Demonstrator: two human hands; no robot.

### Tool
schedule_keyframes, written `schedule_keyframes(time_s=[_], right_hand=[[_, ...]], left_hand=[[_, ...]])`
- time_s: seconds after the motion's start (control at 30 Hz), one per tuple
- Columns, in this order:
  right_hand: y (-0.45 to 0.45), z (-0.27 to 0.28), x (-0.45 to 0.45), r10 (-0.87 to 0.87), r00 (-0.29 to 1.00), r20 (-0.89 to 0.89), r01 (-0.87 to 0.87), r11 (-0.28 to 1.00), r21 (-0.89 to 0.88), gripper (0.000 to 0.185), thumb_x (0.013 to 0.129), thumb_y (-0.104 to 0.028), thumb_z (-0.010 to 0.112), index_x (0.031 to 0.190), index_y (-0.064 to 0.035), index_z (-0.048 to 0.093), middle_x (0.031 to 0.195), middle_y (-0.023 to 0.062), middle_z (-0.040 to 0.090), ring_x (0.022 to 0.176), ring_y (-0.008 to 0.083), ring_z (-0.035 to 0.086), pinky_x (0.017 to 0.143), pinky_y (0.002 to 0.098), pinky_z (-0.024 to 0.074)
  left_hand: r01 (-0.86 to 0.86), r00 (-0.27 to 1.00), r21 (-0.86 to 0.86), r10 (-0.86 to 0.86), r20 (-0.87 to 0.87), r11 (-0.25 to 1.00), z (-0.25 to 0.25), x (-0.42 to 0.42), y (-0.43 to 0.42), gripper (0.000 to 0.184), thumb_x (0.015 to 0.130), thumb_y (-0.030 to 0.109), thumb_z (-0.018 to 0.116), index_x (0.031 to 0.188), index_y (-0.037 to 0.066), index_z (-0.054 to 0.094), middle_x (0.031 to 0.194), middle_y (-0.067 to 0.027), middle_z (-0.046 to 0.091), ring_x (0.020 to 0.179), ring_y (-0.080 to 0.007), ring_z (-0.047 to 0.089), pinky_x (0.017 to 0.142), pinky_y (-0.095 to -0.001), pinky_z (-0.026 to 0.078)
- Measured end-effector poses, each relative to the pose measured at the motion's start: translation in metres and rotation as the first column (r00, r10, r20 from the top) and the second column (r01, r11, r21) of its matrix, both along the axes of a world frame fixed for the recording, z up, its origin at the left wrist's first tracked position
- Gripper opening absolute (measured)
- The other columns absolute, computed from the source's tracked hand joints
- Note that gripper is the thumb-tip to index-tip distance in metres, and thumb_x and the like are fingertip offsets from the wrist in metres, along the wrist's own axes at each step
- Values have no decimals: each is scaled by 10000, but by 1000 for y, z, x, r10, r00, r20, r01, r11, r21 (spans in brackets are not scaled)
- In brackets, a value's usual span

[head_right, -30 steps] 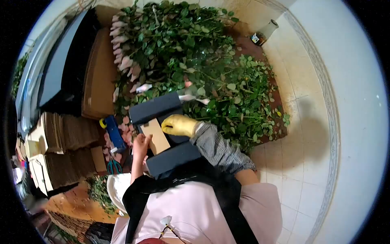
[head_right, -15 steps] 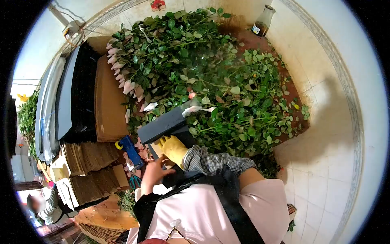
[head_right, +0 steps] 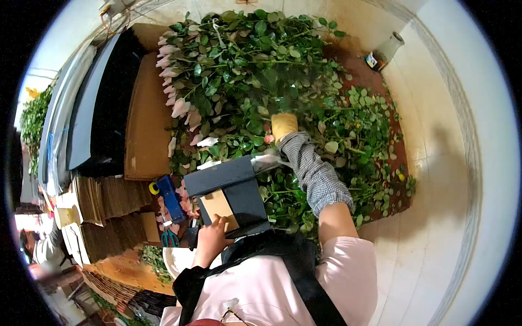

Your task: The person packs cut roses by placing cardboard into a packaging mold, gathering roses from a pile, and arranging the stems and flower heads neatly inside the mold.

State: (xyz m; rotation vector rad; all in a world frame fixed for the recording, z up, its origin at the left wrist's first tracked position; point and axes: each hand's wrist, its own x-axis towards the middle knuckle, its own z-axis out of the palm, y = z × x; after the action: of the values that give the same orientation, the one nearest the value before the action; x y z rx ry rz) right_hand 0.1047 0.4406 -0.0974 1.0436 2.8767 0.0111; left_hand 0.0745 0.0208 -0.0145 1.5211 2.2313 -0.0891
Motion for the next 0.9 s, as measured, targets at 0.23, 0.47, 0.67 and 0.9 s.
schedule_keyframes(time_s=[0.23, 0.47, 0.67, 0.9], right_hand=[[-32, 133, 50, -18, 982, -190, 73, 956, 284, 159, 821, -47, 586, 887, -74, 728, 841, 131, 719, 777, 311, 697, 711, 410, 561], [-94, 206, 196, 13, 897, -442, -169, 933, -317, 336, 867, 21, 654, 1191, -65, 677, 1161, 150, 692, 1048, 286, 672, 913, 376, 546], [-172, 133, 247, 160, 960, -228, -259, 818, -513, 366, 819, 70, 599, 1129, -91, 707, 1052, 127, 719, 963, 293, 685, 880, 382, 557], [-190, 61, 237, 119, 963, -242, -193, 930, -313, 193, 836, -51, 637, 1011, -42, 718, 975, 155, 714, 877, 357, 673, 768, 399, 556]], left_hand=[[-57, 994, 69, 50, 98, 996, 6, -2, 0, 774, 671, 460, 864, 1249, 62, 536, 1157, -207, 615, 758, -331, 720, 636, -409, 572], [-264, 931, 136, 215, 293, 955, -5, -19, 2, 731, 855, 521, 710, 1313, -7, 496, 1256, -279, 515, 994, -404, 665, 818, -435, 566], [-496, 285, 6, 157, 946, 868, -42, -82, -13, 488, 1067, 452, 433, 1183, -12, 529, 1017, -76, 529, 831, -161, 568, 788, -309, 498], [-140, 792, 418, -152, 592, 898, -33, -44, -11, 193, 848, 174, 739, 955, 15, 715, 911, -152, 603, 918, -352, 608, 812, -418, 506]])
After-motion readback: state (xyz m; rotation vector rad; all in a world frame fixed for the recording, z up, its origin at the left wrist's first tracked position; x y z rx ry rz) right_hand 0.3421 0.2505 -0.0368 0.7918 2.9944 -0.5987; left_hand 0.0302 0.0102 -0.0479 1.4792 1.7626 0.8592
